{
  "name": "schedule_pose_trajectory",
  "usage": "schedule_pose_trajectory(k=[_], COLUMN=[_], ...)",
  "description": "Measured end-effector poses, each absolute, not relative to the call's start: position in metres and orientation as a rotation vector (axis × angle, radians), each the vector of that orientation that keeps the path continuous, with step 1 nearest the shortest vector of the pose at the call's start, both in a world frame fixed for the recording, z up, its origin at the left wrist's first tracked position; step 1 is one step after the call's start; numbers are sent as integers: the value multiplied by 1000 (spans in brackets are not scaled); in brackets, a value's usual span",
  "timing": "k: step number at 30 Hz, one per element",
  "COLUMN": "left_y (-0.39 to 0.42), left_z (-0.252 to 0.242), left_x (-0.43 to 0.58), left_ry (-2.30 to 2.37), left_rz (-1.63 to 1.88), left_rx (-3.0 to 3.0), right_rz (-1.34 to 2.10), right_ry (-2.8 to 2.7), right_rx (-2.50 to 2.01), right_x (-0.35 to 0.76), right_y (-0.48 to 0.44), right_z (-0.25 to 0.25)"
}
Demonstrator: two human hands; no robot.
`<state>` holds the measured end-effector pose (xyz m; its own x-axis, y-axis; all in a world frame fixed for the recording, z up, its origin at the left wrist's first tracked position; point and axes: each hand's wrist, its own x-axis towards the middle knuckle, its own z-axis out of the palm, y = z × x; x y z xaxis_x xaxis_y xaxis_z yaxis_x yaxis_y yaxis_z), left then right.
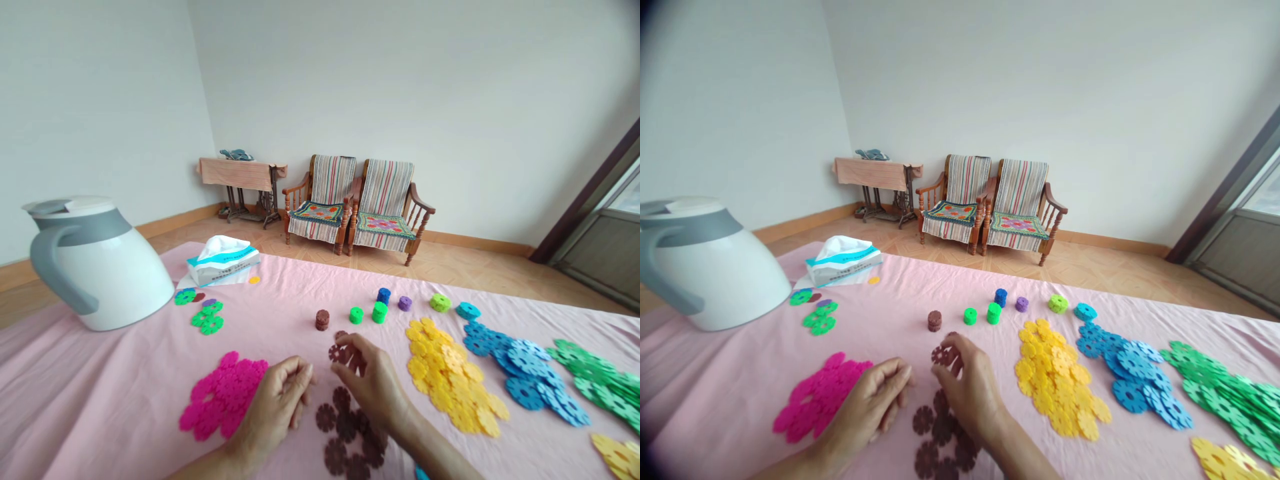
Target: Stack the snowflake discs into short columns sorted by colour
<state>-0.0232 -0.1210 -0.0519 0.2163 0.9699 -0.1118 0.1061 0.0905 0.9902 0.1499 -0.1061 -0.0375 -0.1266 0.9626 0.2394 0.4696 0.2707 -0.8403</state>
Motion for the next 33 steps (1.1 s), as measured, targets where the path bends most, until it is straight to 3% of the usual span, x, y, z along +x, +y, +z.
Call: schedule_pose_trajectory(k=[4, 19, 33], left_y=[-123, -125, -126], left_z=[-49, -44, -39], left_x=[-23, -21, -20], left_ry=[1147, 1149, 1188], left_rz=[995, 1061, 1044], left_rx=[1217, 1092, 1095], right_rz=[457, 417, 986], right_ry=[-1735, -1755, -2279], right_rx=[-1517, -1652, -1347], right_x=[165, 162, 186], right_y=[-76, -55, -131], right_z=[-51, -67, -4])
